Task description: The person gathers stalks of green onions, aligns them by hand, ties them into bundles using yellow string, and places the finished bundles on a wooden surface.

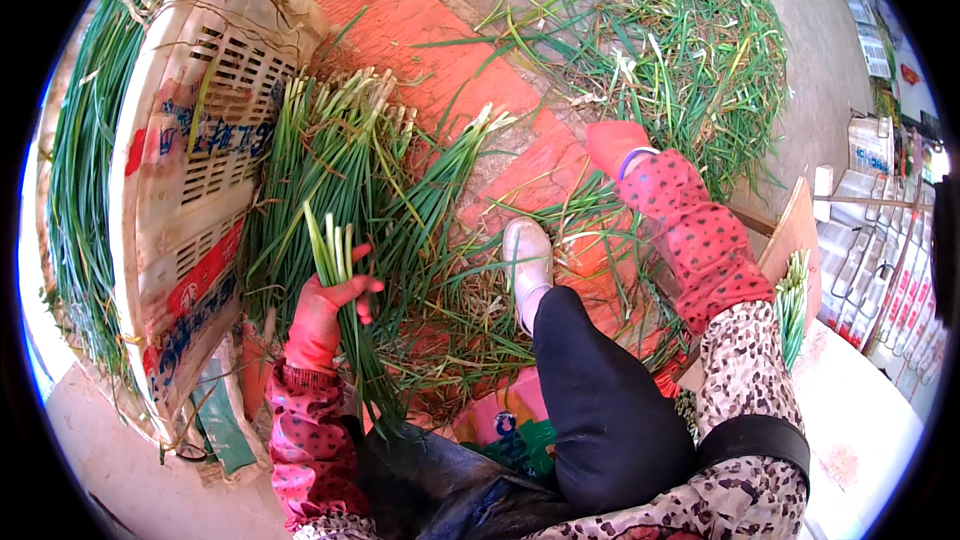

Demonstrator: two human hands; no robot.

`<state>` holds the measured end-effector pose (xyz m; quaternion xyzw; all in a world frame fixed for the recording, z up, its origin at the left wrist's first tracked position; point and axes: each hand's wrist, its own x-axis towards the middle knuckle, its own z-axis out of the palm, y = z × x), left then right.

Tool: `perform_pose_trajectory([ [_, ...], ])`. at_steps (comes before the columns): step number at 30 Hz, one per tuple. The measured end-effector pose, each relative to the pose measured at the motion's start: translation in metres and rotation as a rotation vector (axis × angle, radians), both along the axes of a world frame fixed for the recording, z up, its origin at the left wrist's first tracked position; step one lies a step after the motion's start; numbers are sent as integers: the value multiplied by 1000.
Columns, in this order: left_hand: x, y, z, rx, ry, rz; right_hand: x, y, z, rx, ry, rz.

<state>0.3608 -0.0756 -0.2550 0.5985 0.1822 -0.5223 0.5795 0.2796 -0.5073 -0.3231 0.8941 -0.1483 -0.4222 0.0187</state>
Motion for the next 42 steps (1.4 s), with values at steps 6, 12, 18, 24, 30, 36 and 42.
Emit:
perform_pose_trajectory([
  [6, -18, -35, -13, 213, -25, -18, 42, 58, -14, 311, -1024, 224],
  [12, 10, -59, 7, 265, -247, -9, 60, 67, 9, 747, -680, -84],
  [18, 29, -40, 17, 316, -336, 83, 8, 77, 56, 1032, 316, 374],
  [24, -9, -60, -7, 328, -246, 81, 64, 89, 11, 694, -296, -678],
  [30, -13, -77, -9, 263, -296, 145, 73, 107, -27, 971, -421, -962],
  [36, 20, -91, -6, 226, -485, 100, 41, 94, 19, 1350, -411, -1006],
  [42, 23, -129, -26, 94, -395, -126, 45, 128, 41, 1307, -446, -1023],
])
